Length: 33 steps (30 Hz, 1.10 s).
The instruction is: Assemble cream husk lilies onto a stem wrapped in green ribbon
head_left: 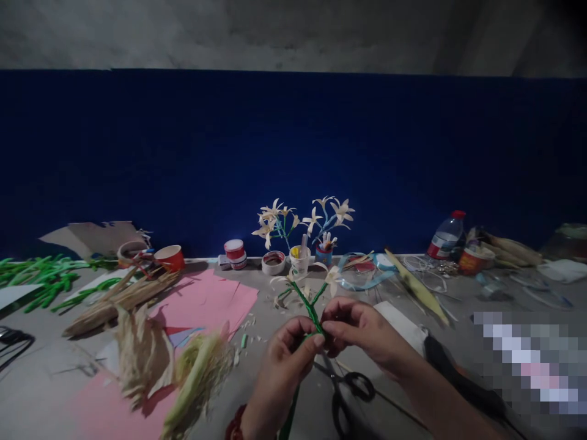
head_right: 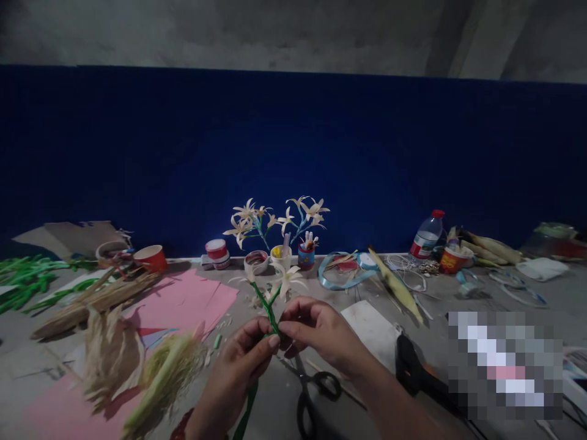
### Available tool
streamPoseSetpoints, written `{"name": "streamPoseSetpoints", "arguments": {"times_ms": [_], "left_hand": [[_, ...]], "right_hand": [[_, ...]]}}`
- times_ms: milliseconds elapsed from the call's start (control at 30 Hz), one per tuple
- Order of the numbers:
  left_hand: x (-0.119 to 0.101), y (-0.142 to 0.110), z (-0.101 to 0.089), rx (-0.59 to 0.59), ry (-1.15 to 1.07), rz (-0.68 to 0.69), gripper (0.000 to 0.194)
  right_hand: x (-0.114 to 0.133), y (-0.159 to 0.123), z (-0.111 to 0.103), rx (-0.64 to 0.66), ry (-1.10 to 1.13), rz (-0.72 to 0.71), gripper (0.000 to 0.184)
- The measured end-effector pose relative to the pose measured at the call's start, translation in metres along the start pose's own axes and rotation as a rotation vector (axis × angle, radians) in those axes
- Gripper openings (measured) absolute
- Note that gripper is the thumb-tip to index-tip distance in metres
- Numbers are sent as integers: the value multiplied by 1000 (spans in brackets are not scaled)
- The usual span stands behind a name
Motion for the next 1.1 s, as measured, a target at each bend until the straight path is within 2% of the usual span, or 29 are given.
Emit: {"name": "streamPoseSetpoints", "arguments": {"times_ms": [200, 333, 433, 633, 767, 967, 1100], "left_hand": [[2, 2, -1, 39, 110, 39, 30], [3, 5, 0, 11, 281, 205, 22], [3, 5, -1, -12, 369, 268, 19], [2, 1, -2, 3, 341, 239, 18], [0, 1, -1, -40, 263, 237, 23], [4, 3, -2, -51, 192, 181, 28], [6, 4, -4, -59, 129, 146, 30]], "right_hand": [[-2, 0, 1, -12, -99, -16, 26], [-6, 3, 2, -124, -278, -58, 17], [-5, 1, 4, -217, -430, -88, 9], [7, -4, 8, -267, -611, -124, 5], [13, -2, 11, -293, -658, -128, 7], [13, -3, 13, -327, -668, -133, 9], [9, -3, 13, -289, -588, -114, 8]]}}
Point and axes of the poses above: each hand's wrist, its own y-axis towards the middle knuckle, its own z-axis out of the palm, x = y × z, the point moved 1 cm from there along y, towards the middle knuckle, and after that the axes turned 14 degrees about -y, right-handed, at the moved point
